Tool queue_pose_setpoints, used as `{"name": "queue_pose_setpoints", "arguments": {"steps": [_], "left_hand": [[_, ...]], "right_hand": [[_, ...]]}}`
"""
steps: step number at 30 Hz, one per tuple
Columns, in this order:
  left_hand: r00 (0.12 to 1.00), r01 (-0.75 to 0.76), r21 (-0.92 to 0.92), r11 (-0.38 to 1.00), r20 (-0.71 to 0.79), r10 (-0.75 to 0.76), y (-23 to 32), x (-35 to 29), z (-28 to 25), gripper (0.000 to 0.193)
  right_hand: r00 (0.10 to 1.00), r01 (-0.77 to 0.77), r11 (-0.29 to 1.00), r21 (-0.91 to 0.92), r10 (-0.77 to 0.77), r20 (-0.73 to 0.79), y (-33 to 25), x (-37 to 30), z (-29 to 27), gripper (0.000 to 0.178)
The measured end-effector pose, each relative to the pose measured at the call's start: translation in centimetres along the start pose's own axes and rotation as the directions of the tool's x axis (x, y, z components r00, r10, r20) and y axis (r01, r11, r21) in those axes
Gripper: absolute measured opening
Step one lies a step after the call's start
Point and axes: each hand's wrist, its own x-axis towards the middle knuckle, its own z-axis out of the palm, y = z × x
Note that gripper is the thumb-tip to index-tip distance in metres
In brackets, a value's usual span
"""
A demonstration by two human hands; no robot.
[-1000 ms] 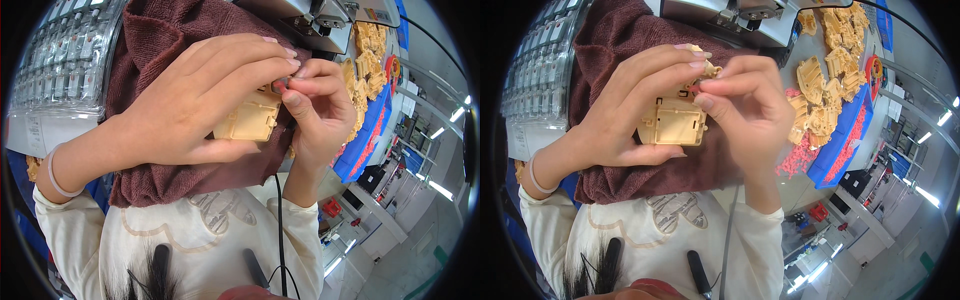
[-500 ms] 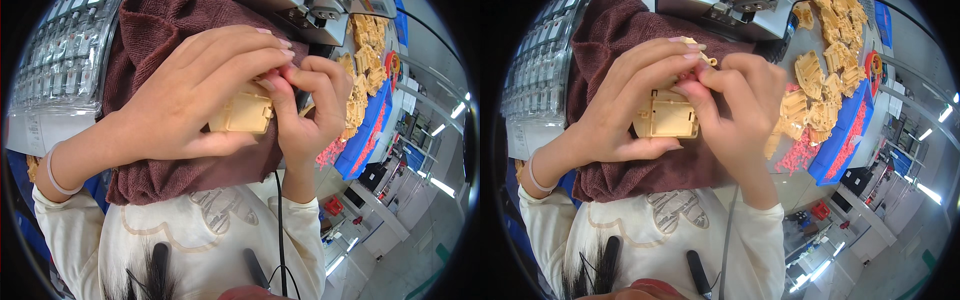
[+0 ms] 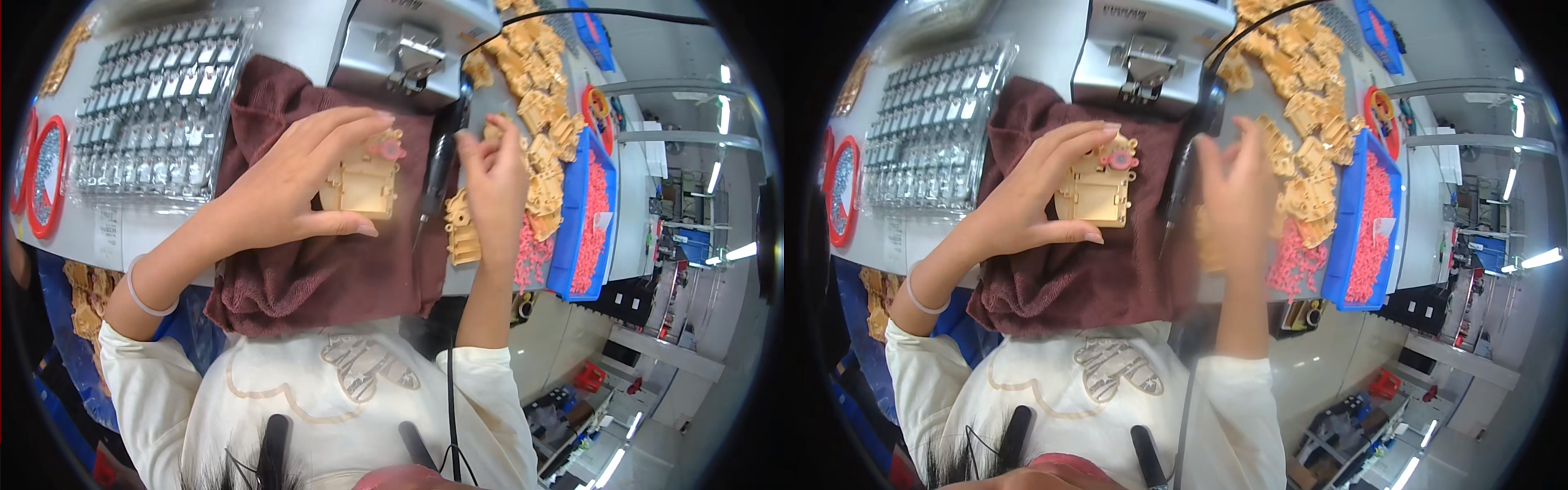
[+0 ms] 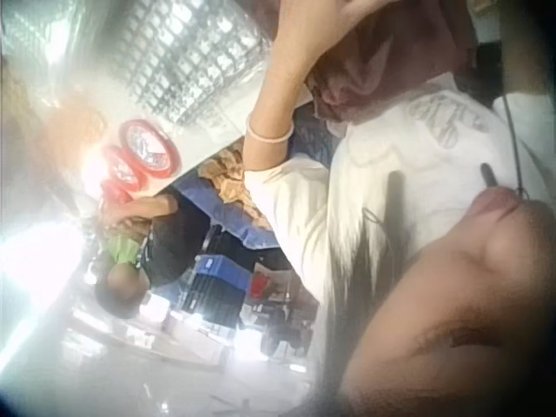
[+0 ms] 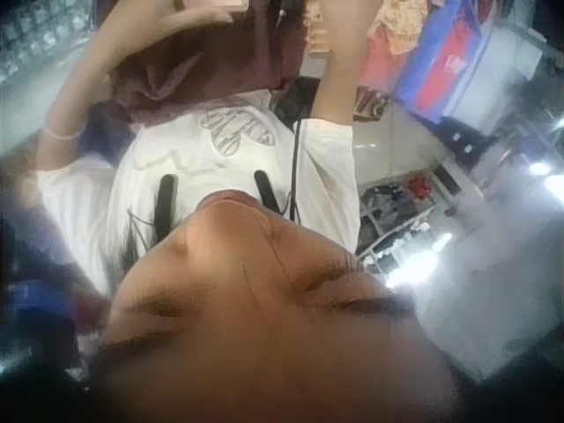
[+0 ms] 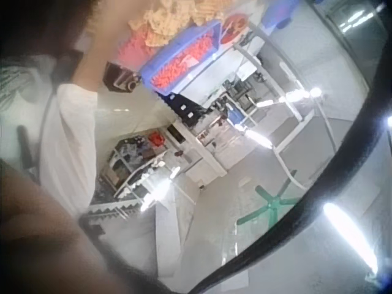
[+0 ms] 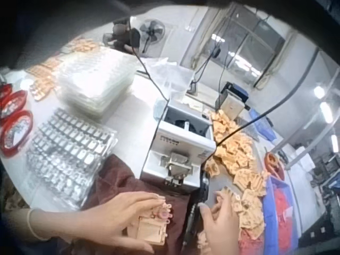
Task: Assembling plastic toy parts using an electric screwdriver and manual components.
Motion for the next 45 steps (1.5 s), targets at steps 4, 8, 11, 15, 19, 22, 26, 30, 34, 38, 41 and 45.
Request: {"name": "queue_pose_setpoints", "arguments": {"steps": [4,8,11,15,19,22,26,30,34,38,41,45], "left_hand": [[0.997,0.074,0.052,0.996,-0.009,-0.074,0.9,1.5,0.1,0.057],[0.998,0.035,0.066,0.997,-0.061,-0.031,0.8,2.7,0.9,0.028],[0.995,0.012,0.078,0.997,-0.095,-0.005,0.4,2.8,1.2,0.022],[0.99,0.051,0.037,0.998,-0.133,-0.046,0.3,2.3,1.6,0.019],[0.983,0.094,-0.034,0.995,-0.155,-0.098,-0.4,2.3,2.0,0.016],[0.976,0.108,-0.07,0.992,-0.183,-0.119,-0.7,2.2,2.5,0.014],[0.966,0.112,-0.094,0.989,-0.223,-0.13,-0.5,2.3,2.9,0.015],[0.964,0.153,-0.106,0.983,-0.203,-0.172,-0.5,2.3,2.6,0.017],[0.95,0.123,-0.113,0.986,-0.274,-0.15,-0.2,2.2,3.1,0.019],[0.942,0.172,-0.123,0.977,-0.27,-0.2,-0.3,1.9,3.3,0.019],[0.934,0.168,-0.131,0.977,-0.297,-0.2,-0.4,1.9,3.4,0.02],[0.925,0.161,-0.147,0.976,-0.321,-0.201,-0.3,2.1,3.3,0.021]], "right_hand": [[0.983,0.019,0.898,-0.439,0.063,0.172,0.6,-0.6,1.2,0.076],[0.981,-0.1,0.952,-0.29,0.142,0.129,-0.1,0.0,1.9,0.073],[0.968,-0.234,0.972,0.033,0.23,0.1,-0.1,0.1,1.4,0.069],[0.979,-0.175,0.87,0.46,0.202,-0.008,-1.5,0.6,-1.0,0.061],[0.972,0.221,0.67,0.709,-0.087,-0.22,-4.8,3.4,-2.8,0.052],[0.972,0.126,0.506,0.853,-0.236,-0.004,-7.8,6.6,-4.3,0.028],[0.936,0.241,0.428,0.871,-0.34,-0.092,-9.4,10.7,-2.9,0.015],[0.908,0.381,0.5,0.778,-0.363,-0.211,-8.2,12.4,1.1,0.039],[0.841,0.485,0.496,0.72,-0.49,-0.229,-6.8,12.6,2.8,0.051],[0.824,0.502,0.461,0.732,-0.51,-0.245,-6.5,12.1,4.6,0.055],[0.826,0.535,0.54,0.65,-0.497,-0.268,-6.6,11.8,5.0,0.058],[0.785,0.557,0.522,0.647,-0.585,-0.204,-7.0,12.2,4.3,0.049]]}}
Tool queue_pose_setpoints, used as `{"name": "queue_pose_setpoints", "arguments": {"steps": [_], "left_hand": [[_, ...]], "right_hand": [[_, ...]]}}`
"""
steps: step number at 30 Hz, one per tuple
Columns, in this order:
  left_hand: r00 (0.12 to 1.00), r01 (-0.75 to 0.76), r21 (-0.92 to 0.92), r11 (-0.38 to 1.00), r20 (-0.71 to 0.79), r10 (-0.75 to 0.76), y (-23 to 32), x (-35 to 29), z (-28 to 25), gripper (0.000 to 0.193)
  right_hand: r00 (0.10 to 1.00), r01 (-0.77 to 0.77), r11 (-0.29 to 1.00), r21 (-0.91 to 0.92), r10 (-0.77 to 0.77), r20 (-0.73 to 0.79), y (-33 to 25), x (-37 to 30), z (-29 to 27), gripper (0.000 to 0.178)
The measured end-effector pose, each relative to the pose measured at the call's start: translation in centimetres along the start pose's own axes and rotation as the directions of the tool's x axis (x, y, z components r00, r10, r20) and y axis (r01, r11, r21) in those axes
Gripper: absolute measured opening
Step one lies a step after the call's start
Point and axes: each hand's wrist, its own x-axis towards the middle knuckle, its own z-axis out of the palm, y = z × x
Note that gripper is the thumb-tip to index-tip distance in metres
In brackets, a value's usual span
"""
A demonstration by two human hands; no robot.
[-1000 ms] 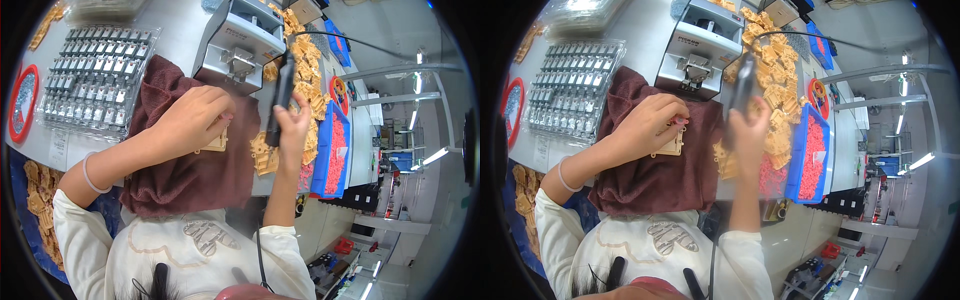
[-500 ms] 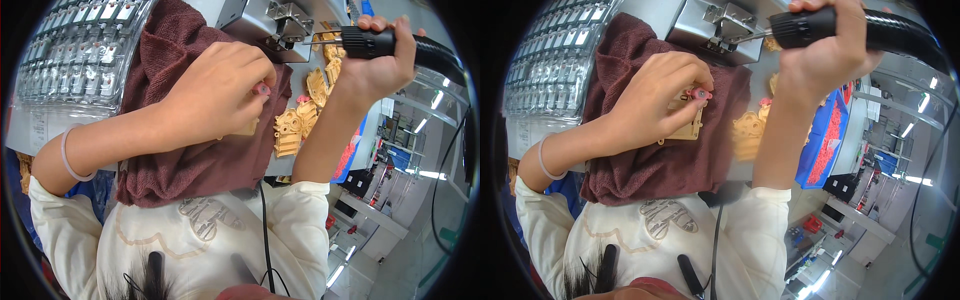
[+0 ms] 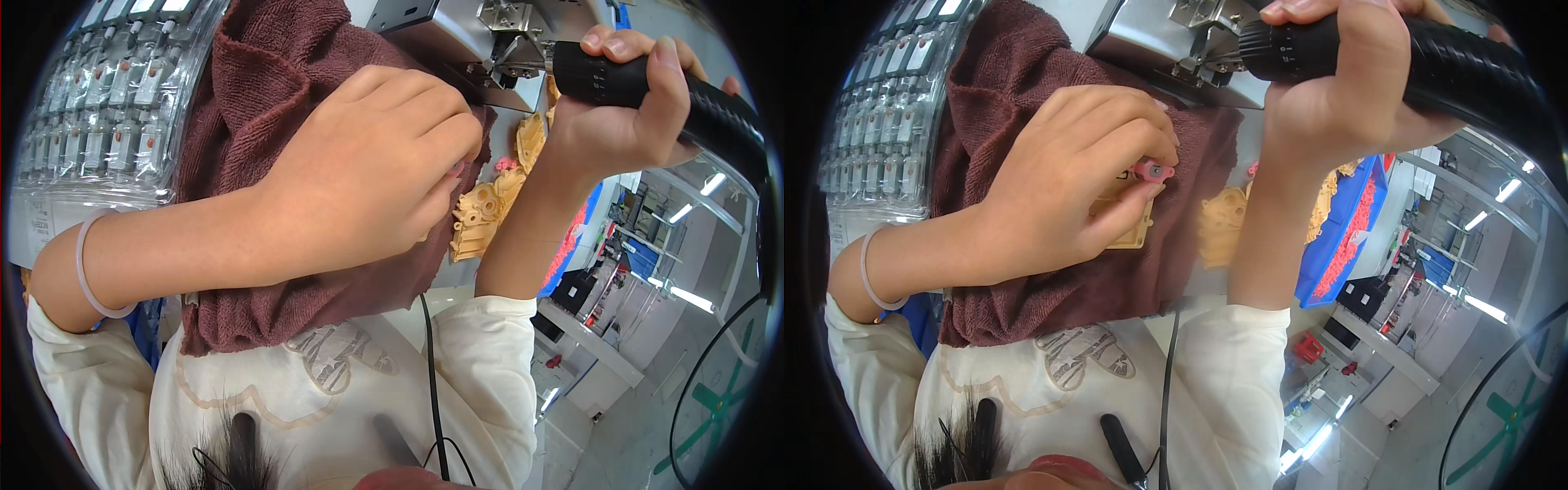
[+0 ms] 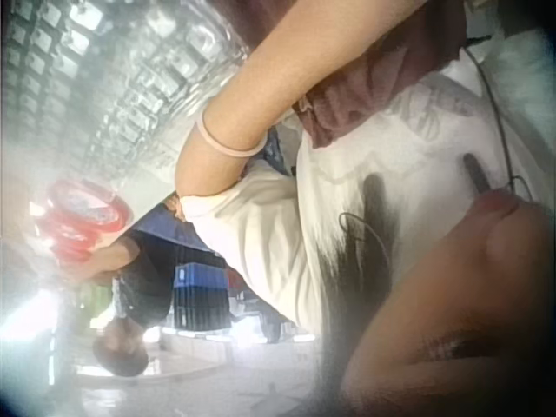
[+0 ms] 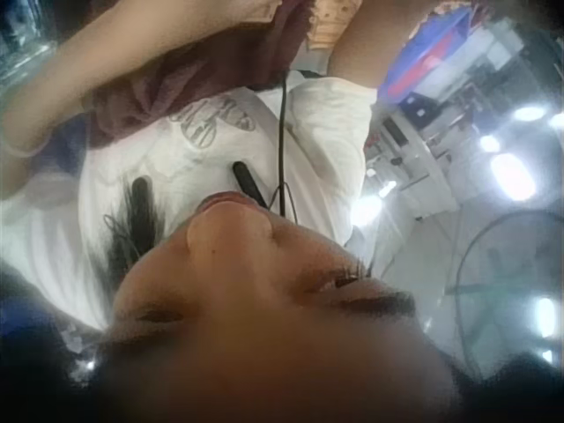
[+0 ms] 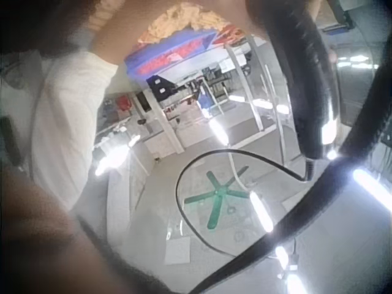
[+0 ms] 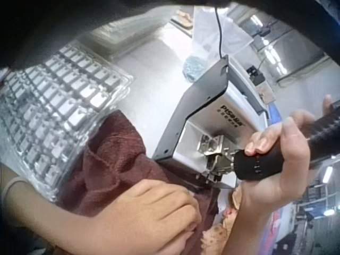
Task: Assembling plastic toy parts using an electric screwdriver and manual components.
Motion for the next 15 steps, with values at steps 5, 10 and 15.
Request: {"name": "queue_pose_setpoints", "arguments": {"steps": [5,10,15], "left_hand": [[1.0,-0.005,-0.016,1.0,-0.009,0.005,-0.2,-0.1,0.3,0.022],[0.999,-0.009,-0.035,0.999,-0.043,0.008,-0.4,-0.2,0.4,0.023],[1.0,-0.014,-0.011,1.0,-0.007,0.014,-0.2,-0.1,0.2,0.024]], "right_hand": [[0.983,-0.149,0.986,0.077,0.139,0.118,0.0,0.2,-1.1,0.033],[0.98,-0.036,0.945,-0.325,-0.031,-0.198,0.2,-1.0,1.1,0.013],[0.987,-0.074,0.991,-0.115,0.056,-0.149,0.6,-0.7,-0.2,0.012]]}}
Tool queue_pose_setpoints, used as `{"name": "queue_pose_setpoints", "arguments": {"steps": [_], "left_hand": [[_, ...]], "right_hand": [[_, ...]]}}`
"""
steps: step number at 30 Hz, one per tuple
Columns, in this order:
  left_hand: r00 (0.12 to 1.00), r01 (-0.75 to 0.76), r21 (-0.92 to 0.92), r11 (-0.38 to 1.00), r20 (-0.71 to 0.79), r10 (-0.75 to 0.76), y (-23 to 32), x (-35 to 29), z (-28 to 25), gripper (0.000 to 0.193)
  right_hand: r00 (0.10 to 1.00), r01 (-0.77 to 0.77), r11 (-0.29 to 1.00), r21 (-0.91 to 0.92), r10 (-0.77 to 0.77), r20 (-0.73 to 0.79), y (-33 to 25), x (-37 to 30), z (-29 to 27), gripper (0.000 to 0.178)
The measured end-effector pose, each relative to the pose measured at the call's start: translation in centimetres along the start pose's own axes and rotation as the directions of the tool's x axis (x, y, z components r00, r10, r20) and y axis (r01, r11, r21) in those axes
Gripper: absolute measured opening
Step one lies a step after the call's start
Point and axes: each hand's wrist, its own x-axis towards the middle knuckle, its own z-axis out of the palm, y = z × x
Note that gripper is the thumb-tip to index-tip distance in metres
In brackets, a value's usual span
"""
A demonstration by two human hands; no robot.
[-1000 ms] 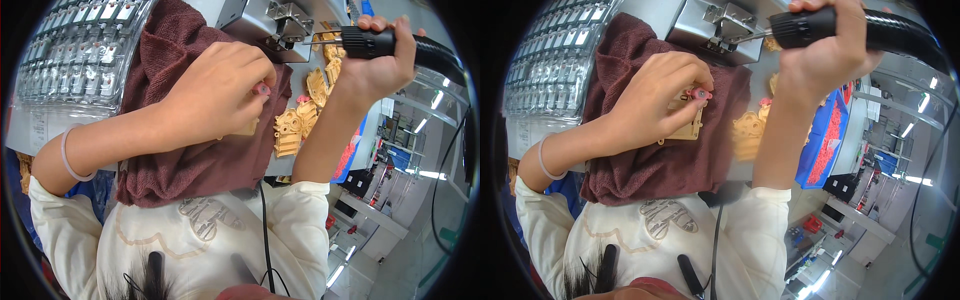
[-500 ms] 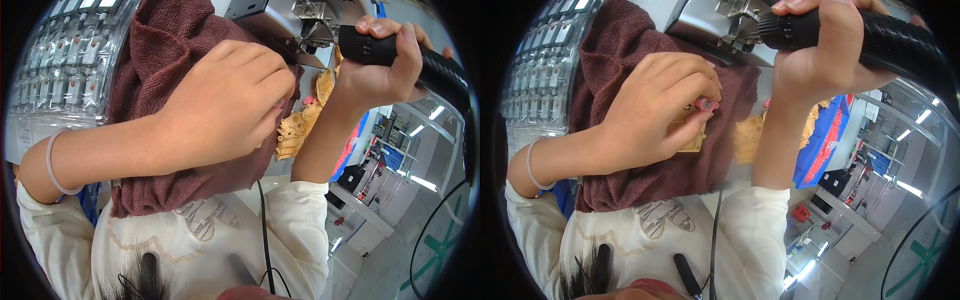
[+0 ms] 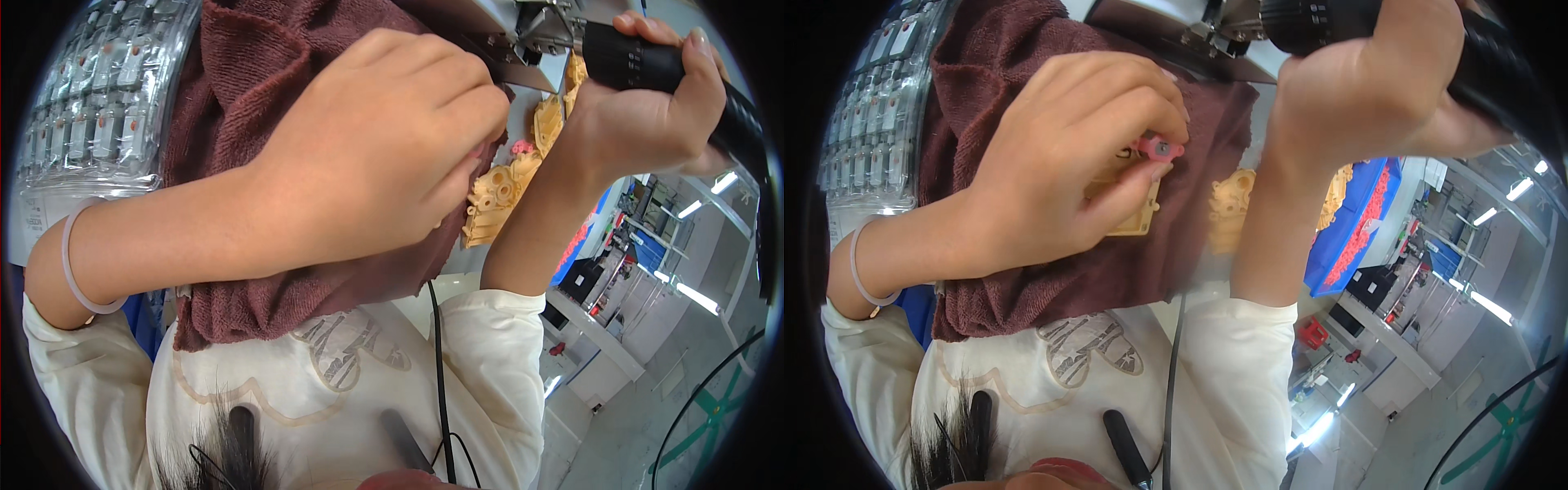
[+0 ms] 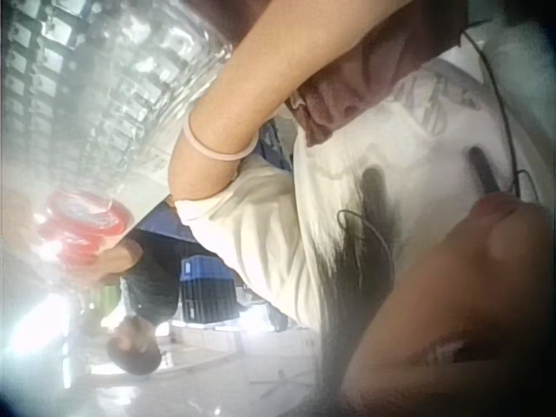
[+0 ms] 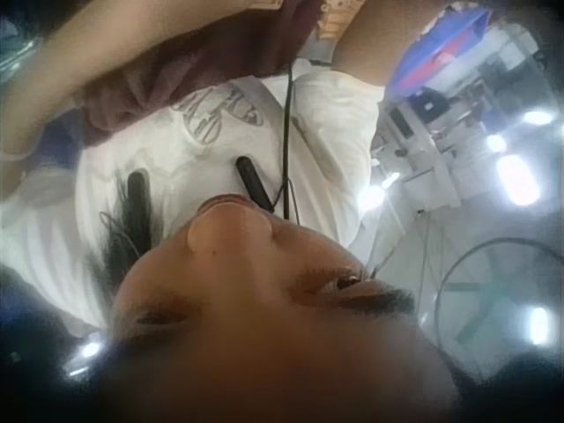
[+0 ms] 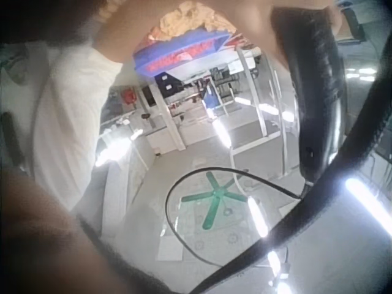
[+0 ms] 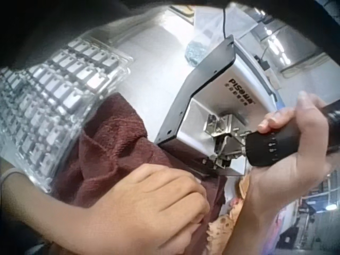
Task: Assembling plastic toy parts using an electric screwdriver and manual components.
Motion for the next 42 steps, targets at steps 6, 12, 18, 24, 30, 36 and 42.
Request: {"name": "queue_pose_setpoints", "arguments": {"steps": [6,12,18,24,30,36,42], "left_hand": [[0.999,0.01,0.038,0.999,0.033,-0.012,0.1,0.1,-0.3,0.026],[0.999,0.007,0.046,0.999,0.052,-0.01,0.2,0.1,-0.4,0.025],[1.0,0.005,0.037,0.999,0.03,-0.007,0.2,0.1,-0.4,0.025],[0.993,-0.066,0.091,0.994,0.104,0.056,0.8,0.8,-1.5,0.025],[0.991,-0.058,0.057,0.997,0.127,0.05,0.6,0.9,-1.4,0.025],[0.991,-0.088,0.052,0.995,0.107,0.082,0.1,0.9,-1.0,0.025],[0.99,-0.082,0.082,0.993,0.124,0.071,0.4,1.3,-0.9,0.025]], "right_hand": [[0.997,-0.005,0.999,0.046,0.008,-0.073,-0.7,-1.3,0.3,0.014],[0.983,0.168,0.953,-0.252,-0.141,0.121,-0.9,-2.5,-0.1,0.014],[0.989,-0.149,0.988,0.046,0.149,0.012,-7.1,-3.4,-0.7,0.015],[0.973,-0.225,0.974,-0.029,0.226,0.038,-8.3,-6.2,-0.7,0.013],[0.975,-0.222,0.975,0.002,0.222,0.033,-8.0,-7.2,-0.3,0.012],[0.992,-0.127,0.992,-0.013,0.127,0.017,-7.1,-7.3,-0.7,0.012],[0.992,-0.107,0.993,0.042,0.11,-0.067,-7.4,-7.6,0.4,0.012]]}}
